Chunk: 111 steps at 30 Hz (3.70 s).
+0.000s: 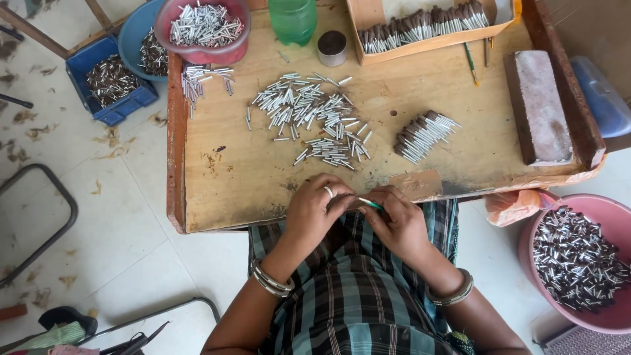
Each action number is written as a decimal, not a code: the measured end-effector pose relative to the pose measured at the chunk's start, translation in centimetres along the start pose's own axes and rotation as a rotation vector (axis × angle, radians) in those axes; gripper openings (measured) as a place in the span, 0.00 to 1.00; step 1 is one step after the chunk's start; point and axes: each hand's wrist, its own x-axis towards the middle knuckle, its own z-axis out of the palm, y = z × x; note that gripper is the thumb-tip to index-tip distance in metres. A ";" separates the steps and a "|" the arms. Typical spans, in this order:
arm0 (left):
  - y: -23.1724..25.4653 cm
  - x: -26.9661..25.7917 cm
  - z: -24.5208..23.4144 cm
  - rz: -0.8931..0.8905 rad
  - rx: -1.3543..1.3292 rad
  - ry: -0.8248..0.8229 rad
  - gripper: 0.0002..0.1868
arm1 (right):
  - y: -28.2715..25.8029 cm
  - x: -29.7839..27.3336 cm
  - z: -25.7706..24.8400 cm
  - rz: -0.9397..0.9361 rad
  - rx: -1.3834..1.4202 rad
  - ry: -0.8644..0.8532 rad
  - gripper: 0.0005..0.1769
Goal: Assembling small industrial brushes by inserting metal pins or bristles into a holder.
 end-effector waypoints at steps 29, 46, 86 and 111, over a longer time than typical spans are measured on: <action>-1.0 -2.4 4.0 -0.162 -0.749 -0.125 0.05 | 4.3 -3.3 -1.0 -0.004 0.251 -0.116 0.08; -3.6 4.0 -1.5 -0.043 0.645 -0.079 0.09 | 6.2 5.2 -7.3 -0.035 -0.719 0.239 0.10; 1.5 0.0 -0.3 0.178 0.360 0.071 0.08 | 0.3 -1.1 -1.8 0.039 -0.044 0.006 0.15; -1.0 -2.3 3.5 -0.112 -0.792 0.084 0.10 | -1.6 -1.2 -2.9 0.017 -0.034 -0.099 0.09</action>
